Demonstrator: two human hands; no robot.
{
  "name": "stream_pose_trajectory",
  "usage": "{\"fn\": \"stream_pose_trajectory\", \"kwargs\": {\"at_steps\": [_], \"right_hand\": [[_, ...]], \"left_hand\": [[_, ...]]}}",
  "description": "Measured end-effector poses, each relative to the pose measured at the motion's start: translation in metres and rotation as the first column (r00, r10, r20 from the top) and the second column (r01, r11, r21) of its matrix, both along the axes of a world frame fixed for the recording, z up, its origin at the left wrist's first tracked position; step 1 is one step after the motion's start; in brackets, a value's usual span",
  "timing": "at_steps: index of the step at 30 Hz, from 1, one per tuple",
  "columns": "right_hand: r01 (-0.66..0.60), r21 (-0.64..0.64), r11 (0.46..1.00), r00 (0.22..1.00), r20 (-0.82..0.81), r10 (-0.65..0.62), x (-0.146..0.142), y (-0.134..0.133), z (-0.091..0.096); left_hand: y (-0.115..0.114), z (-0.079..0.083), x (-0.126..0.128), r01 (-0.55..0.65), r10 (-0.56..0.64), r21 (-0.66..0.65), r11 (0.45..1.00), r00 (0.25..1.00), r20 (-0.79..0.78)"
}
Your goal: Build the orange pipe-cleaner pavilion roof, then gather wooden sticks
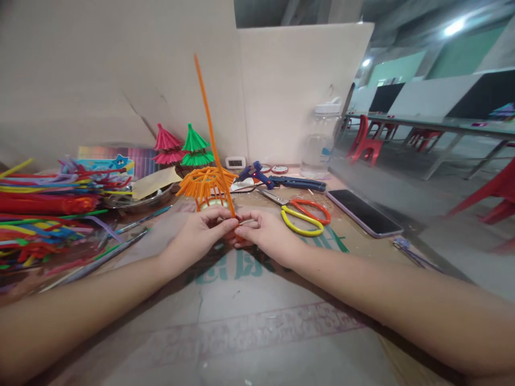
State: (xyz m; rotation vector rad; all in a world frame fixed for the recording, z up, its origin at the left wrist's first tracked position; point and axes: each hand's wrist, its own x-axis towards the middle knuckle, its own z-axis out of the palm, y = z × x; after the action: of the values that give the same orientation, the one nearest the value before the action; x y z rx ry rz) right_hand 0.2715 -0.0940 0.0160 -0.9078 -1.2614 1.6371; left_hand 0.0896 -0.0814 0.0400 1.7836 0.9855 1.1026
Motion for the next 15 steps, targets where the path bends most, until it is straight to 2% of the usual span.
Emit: {"fn": "stream_pose_trajectory", "kwargs": {"at_steps": [4,10,15], "right_hand": [[0.045,-0.001,0.999,0.999,0.003,-0.045,-0.001,-0.0012,0.0],[0.245,0.169,0.955,0.961,0.088,-0.262,0.0029,-0.0027,0.006],[0.269,0.192,0.944,0.951,0.104,-0.292,0.0049,-0.0009,0.0059]], "left_hand": [[0.0019,-0.0025,0.0005,0.022,-0.023,0.044,0.999,1.0,0.007],[0.0013,-0.0052,0.0025,0.01,-0.007,-0.071,0.997,0.999,0.038],[0.0018,-0.0085,0.0023,0.117,-0.126,-0.125,0.985,0.99,-0.067]]}}
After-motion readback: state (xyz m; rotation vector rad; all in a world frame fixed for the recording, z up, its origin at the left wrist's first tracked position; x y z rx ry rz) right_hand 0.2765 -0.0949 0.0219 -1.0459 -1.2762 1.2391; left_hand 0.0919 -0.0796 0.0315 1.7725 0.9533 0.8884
